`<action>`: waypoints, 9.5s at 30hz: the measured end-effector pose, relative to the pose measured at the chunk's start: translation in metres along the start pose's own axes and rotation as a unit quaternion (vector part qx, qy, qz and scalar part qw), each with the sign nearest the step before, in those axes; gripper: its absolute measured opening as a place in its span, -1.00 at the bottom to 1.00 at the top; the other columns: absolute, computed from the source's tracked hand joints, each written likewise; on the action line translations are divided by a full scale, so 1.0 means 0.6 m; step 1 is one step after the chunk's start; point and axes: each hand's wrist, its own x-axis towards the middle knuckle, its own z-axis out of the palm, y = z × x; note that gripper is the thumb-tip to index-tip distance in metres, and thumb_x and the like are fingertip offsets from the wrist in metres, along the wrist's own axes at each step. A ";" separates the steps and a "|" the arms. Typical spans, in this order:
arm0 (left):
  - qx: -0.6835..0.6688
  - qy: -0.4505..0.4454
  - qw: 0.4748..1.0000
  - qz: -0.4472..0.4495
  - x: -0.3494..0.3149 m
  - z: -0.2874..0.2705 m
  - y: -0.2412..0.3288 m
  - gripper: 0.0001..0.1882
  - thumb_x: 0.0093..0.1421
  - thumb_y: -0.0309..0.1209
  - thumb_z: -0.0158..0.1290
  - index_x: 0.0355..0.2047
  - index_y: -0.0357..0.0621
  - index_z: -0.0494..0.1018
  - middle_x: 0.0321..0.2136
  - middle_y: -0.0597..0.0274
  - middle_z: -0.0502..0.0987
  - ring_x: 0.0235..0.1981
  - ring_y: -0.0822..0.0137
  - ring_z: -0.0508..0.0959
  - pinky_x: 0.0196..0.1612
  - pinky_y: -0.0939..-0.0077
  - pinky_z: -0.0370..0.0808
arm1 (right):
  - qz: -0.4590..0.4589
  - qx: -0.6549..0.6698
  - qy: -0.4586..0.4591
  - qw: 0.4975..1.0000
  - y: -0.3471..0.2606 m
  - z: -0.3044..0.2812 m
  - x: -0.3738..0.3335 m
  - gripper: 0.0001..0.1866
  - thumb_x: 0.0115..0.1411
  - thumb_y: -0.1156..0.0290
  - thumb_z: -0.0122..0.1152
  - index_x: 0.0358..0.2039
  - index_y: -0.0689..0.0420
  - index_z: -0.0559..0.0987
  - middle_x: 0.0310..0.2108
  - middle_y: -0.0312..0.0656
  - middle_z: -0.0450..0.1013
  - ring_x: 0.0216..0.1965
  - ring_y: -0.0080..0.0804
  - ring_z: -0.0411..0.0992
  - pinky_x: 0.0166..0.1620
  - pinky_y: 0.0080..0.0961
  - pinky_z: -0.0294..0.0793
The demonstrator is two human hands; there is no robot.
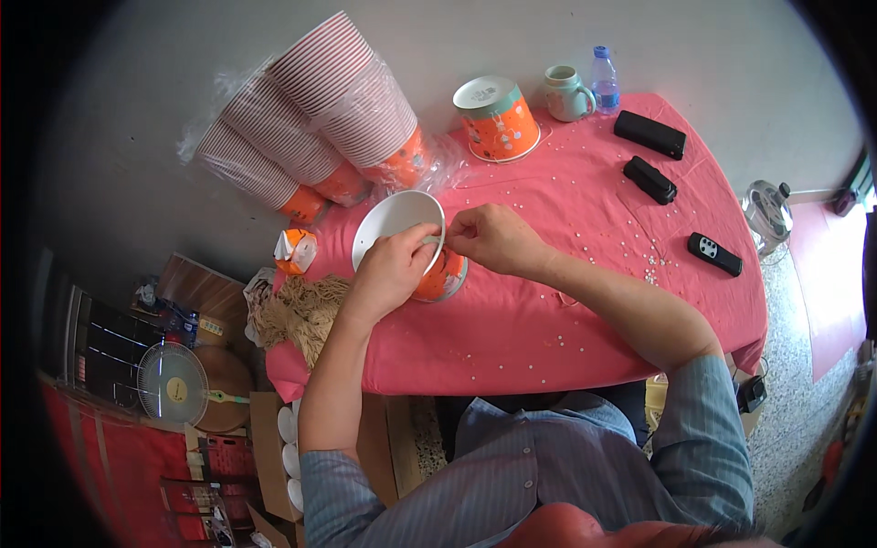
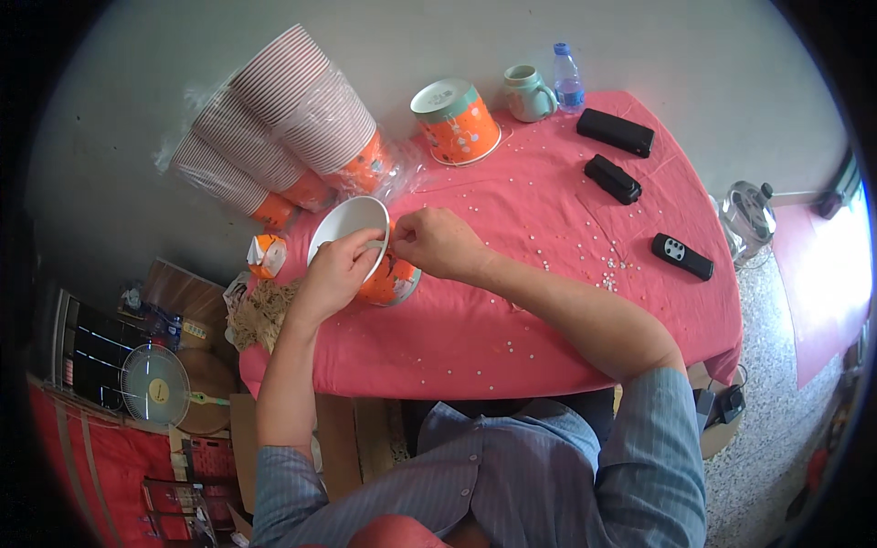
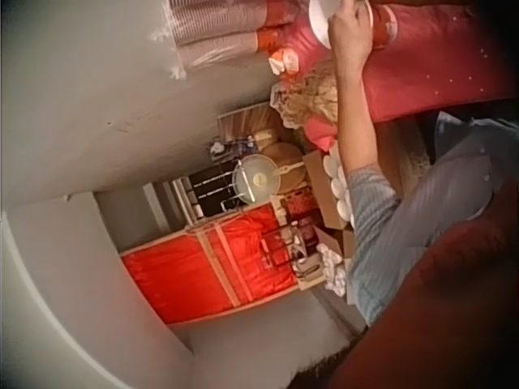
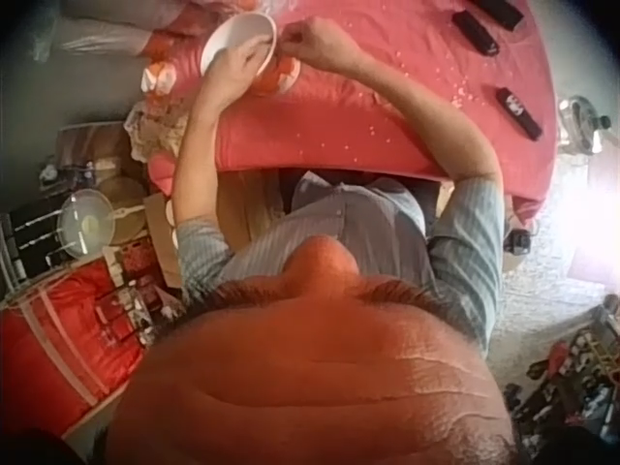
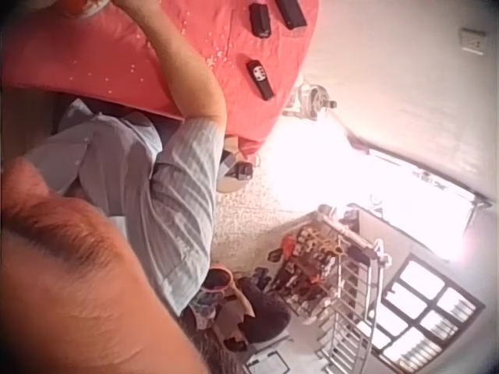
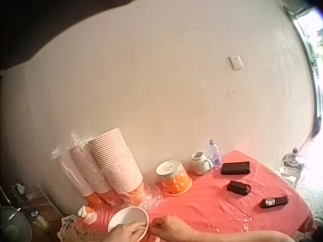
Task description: Assembling paper buckets by manually threading and securing plastic handles into pre-punched holes.
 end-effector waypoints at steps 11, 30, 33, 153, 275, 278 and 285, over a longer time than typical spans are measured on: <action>0.002 0.078 0.997 -0.023 -0.002 -0.002 -0.037 -0.78 0.43 -0.28 0.18 -0.11 -0.15 0.68 -0.33 -0.09 0.73 -0.28 -0.15 0.75 -0.21 0.05 0.65 | 0.016 0.025 -0.052 0.998 -0.018 -0.013 0.006 -0.76 0.31 0.35 0.43 -0.09 0.22 0.75 -0.38 -0.14 0.70 -0.37 -0.38 0.66 -0.20 -0.32 0.64; -0.296 0.089 0.951 -0.011 0.002 0.024 0.004 -0.63 0.49 -0.52 -0.02 0.23 -0.40 0.49 -0.05 0.11 0.72 -0.35 0.44 0.65 -0.25 0.48 0.61 | 0.039 0.289 -0.048 0.955 -0.021 -0.038 0.023 -0.79 0.52 0.37 0.32 -0.01 0.21 0.78 -0.33 -0.35 0.67 -0.40 -0.65 0.54 -0.30 -0.57 0.58; -0.400 0.031 0.914 -0.064 0.012 0.021 0.018 -0.64 0.50 -0.49 0.02 0.24 -0.34 0.48 -0.08 0.18 0.72 -0.39 0.54 0.60 -0.39 0.60 0.52 | 0.034 0.315 -0.050 0.947 -0.010 -0.039 0.026 -0.78 0.52 0.37 0.32 0.01 0.21 0.79 -0.30 -0.34 0.68 -0.38 -0.65 0.55 -0.29 -0.58 0.58; -0.272 0.065 0.959 -0.041 -0.002 0.029 0.025 -0.77 0.50 -0.41 0.13 -0.09 -0.35 0.69 -0.34 0.28 0.69 -0.28 0.54 0.61 -0.17 0.55 0.54 | -0.079 0.054 -0.081 0.992 -0.094 -0.113 0.005 -0.71 0.33 0.52 0.43 0.06 0.18 0.78 -0.16 -0.15 0.76 -0.07 -0.43 0.71 0.08 -0.38 0.69; -0.417 0.076 0.901 -0.091 0.007 0.022 0.013 -0.89 0.49 -0.43 0.13 -0.09 -0.15 0.62 -0.25 0.27 0.76 -0.37 0.60 0.56 -0.30 0.67 0.38 | -0.048 0.038 -0.086 0.994 -0.066 -0.092 0.013 -0.88 0.31 0.56 0.38 -0.16 0.28 0.71 -0.32 -0.15 0.71 -0.27 -0.49 0.67 -0.12 -0.44 0.68; -0.454 0.052 0.884 -0.098 0.006 0.016 0.016 -0.91 0.48 -0.40 0.13 -0.10 -0.10 0.58 -0.26 0.27 0.76 -0.39 0.59 0.58 -0.34 0.66 0.36 | -0.040 0.031 -0.081 0.995 -0.064 -0.090 0.012 -0.90 0.31 0.56 0.37 -0.18 0.28 0.70 -0.33 -0.15 0.72 -0.28 -0.48 0.67 -0.12 -0.43 0.68; -0.522 -0.002 0.843 -0.127 0.009 0.012 0.012 -0.91 0.46 -0.36 0.09 -0.13 -0.04 0.55 -0.28 0.29 0.71 -0.40 0.55 0.60 -0.34 0.67 0.39 | -0.012 0.077 -0.096 0.992 -0.053 -0.087 0.017 -0.92 0.34 0.55 0.32 -0.20 0.27 0.69 -0.32 -0.20 0.72 -0.26 -0.52 0.66 -0.12 -0.45 0.66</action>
